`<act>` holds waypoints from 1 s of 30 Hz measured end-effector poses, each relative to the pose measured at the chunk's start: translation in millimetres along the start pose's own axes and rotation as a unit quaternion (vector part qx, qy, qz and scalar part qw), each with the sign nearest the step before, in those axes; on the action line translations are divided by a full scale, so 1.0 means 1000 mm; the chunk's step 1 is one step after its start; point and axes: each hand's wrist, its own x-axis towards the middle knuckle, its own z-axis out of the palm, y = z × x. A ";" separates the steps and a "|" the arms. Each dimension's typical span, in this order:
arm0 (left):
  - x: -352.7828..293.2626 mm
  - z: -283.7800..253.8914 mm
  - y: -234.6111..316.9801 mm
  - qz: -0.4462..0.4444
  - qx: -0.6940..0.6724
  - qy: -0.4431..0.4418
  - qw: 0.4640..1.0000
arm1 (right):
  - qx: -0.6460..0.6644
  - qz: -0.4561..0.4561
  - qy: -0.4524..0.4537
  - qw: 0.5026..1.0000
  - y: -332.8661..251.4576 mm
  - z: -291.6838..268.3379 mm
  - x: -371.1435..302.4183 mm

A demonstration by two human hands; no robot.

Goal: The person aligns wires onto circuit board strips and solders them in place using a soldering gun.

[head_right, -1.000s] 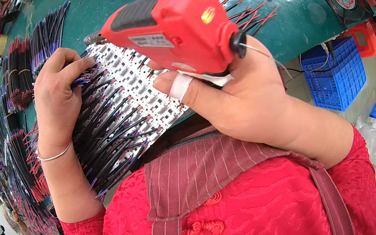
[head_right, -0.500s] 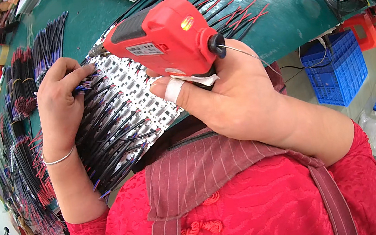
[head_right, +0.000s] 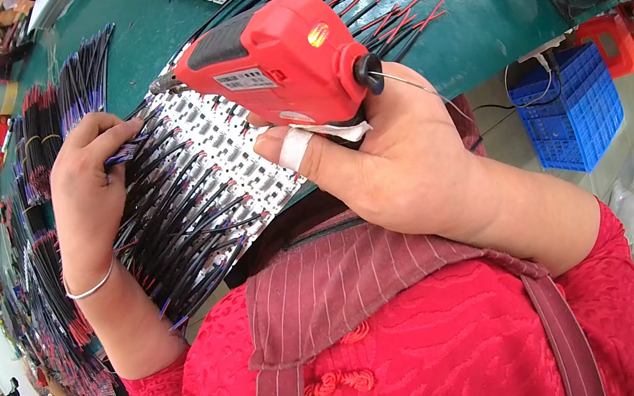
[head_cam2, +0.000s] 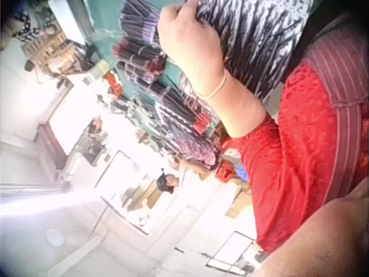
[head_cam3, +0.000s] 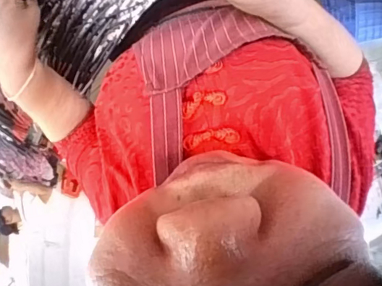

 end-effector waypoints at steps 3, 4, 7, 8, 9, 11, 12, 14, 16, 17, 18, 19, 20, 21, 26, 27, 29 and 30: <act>-0.003 -0.014 -0.001 -0.018 0.043 0.019 0.999 | -0.015 -0.009 0.001 1.000 0.001 -0.001 -0.002; -0.003 -0.019 -0.001 -0.026 0.073 0.038 0.996 | -0.012 -0.004 0.007 1.000 0.001 -0.002 -0.004; -0.003 -0.036 0.015 -0.047 0.119 0.083 0.988 | 0.001 0.005 0.014 1.000 0.004 -0.002 -0.006; -0.003 -0.040 0.020 -0.046 0.127 0.099 0.986 | 0.008 0.007 0.016 1.000 0.005 -0.002 -0.006; -0.005 -0.043 0.023 -0.047 0.129 0.099 0.986 | 0.009 0.006 0.015 1.000 0.006 -0.003 -0.006; -0.007 -0.046 0.028 -0.035 0.168 0.120 0.978 | 0.003 -0.006 0.007 1.000 0.007 -0.004 -0.007; -0.005 -0.043 0.032 -0.035 0.168 0.120 0.978 | 0.003 -0.005 0.007 1.000 0.006 -0.004 -0.007; -0.003 -0.037 0.038 -0.030 0.068 0.084 0.994 | -0.003 0.011 0.010 1.000 0.003 -0.004 -0.008; 0.000 -0.024 0.039 -0.007 0.080 0.038 0.996 | 0.002 0.010 0.009 1.000 0.002 -0.004 -0.008; -0.001 -0.018 0.038 -0.002 0.082 0.031 0.996 | 0.005 0.006 0.009 1.000 -0.001 -0.004 -0.009; -0.002 -0.008 0.036 0.000 0.083 0.021 0.996 | 0.005 0.006 0.009 1.000 0.000 -0.004 -0.010; -0.005 0.001 0.033 0.000 0.083 0.022 0.996 | 0.010 0.006 0.008 1.000 0.001 -0.004 -0.011; -0.008 0.010 0.028 0.007 0.065 0.035 0.997 | 0.016 0.007 0.006 1.000 0.002 -0.003 -0.011; -0.010 0.016 0.025 0.014 0.048 0.049 0.998 | 0.016 0.007 0.005 1.000 0.002 -0.004 -0.012; -0.013 0.025 0.020 0.001 0.037 0.091 0.995 | 0.007 0.001 0.009 1.000 0.005 -0.004 -0.011; -0.012 0.027 0.020 0.013 0.029 0.098 0.995 | 0.006 0.002 0.008 1.000 0.004 -0.003 -0.011; -0.011 0.028 0.021 0.024 0.020 0.105 0.994 | -0.011 0.008 0.004 1.000 0.001 -0.003 -0.010; -0.010 0.028 0.021 0.026 0.024 0.097 0.995 | -0.011 0.009 0.003 1.000 0.002 -0.003 -0.010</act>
